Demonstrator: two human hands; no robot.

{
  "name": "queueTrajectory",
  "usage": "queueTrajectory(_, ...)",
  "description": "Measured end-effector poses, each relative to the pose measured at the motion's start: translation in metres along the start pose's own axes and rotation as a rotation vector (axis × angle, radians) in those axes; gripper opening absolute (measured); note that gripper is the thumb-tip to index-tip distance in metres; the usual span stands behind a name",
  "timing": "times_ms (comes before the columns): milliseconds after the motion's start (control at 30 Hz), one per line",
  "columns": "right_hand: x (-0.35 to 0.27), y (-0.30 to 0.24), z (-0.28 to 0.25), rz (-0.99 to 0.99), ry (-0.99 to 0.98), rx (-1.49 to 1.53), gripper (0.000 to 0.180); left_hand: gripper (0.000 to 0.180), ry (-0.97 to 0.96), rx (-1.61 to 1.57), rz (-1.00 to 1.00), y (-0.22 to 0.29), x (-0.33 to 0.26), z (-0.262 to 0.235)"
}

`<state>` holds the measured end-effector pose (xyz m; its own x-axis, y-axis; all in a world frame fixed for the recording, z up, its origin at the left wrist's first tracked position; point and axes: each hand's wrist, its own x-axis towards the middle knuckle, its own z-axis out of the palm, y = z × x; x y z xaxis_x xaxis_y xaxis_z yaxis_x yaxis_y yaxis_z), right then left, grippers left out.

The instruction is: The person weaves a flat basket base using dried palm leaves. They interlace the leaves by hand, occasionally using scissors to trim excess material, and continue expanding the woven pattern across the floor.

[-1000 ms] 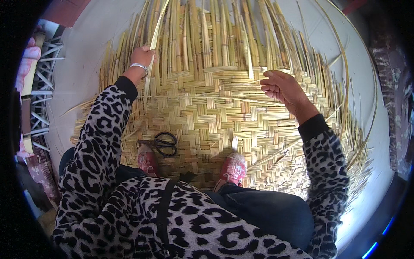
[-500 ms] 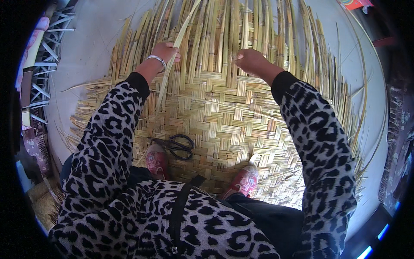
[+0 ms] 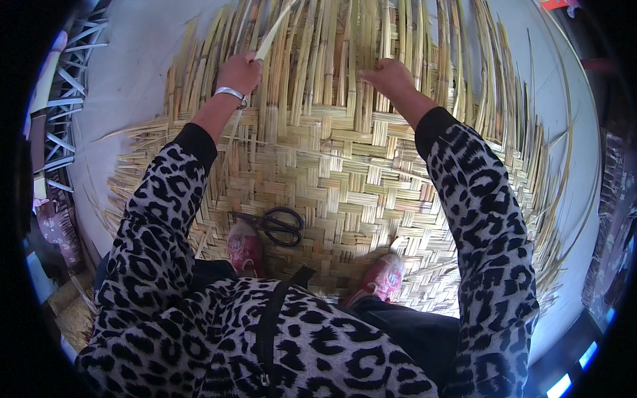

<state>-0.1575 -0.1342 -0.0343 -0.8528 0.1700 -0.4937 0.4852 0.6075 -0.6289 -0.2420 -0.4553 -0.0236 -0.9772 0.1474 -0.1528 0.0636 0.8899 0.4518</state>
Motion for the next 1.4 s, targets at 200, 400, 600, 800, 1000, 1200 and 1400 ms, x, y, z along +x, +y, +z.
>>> queueTrajectory(200, -0.014, -0.020, 0.008, -0.061, 0.188, -0.251, 0.037, 0.025, 0.108, 0.007, 0.036, 0.007, -0.002, 0.001)
queueTrajectory(400, -0.018, -0.034, 0.011, 0.048, 0.137, -0.391, 0.041, 0.029, -0.142, -0.218, -0.123, 0.002, -0.002, 0.024)
queueTrajectory(600, -0.031, -0.044, 0.009, 0.017, 0.167, -0.551, 0.044, 0.029, -0.085, 0.256, -0.015, 0.005, 0.006, 0.027)
queueTrajectory(800, -0.024, -0.042, 0.017, -0.283, 0.165, -0.764, 0.041, 0.026, -0.088, -0.092, -0.175, -0.009, 0.018, 0.036)
queueTrajectory(1000, 0.011, -0.043, 0.027, -0.201, 0.064, -0.289, 0.037, 0.025, -0.034, 0.266, -0.068, 0.015, 0.012, 0.026)
queueTrajectory(1200, 0.023, -0.044, 0.029, -0.107, -0.015, 0.008, 0.036, 0.021, -0.021, 0.065, -0.118, 0.010, 0.019, 0.031)
queueTrajectory(1400, 0.018, -0.040, 0.025, -0.024, -0.133, 0.314, 0.044, 0.014, -0.210, -0.806, -0.363, -0.009, 0.009, 0.022)
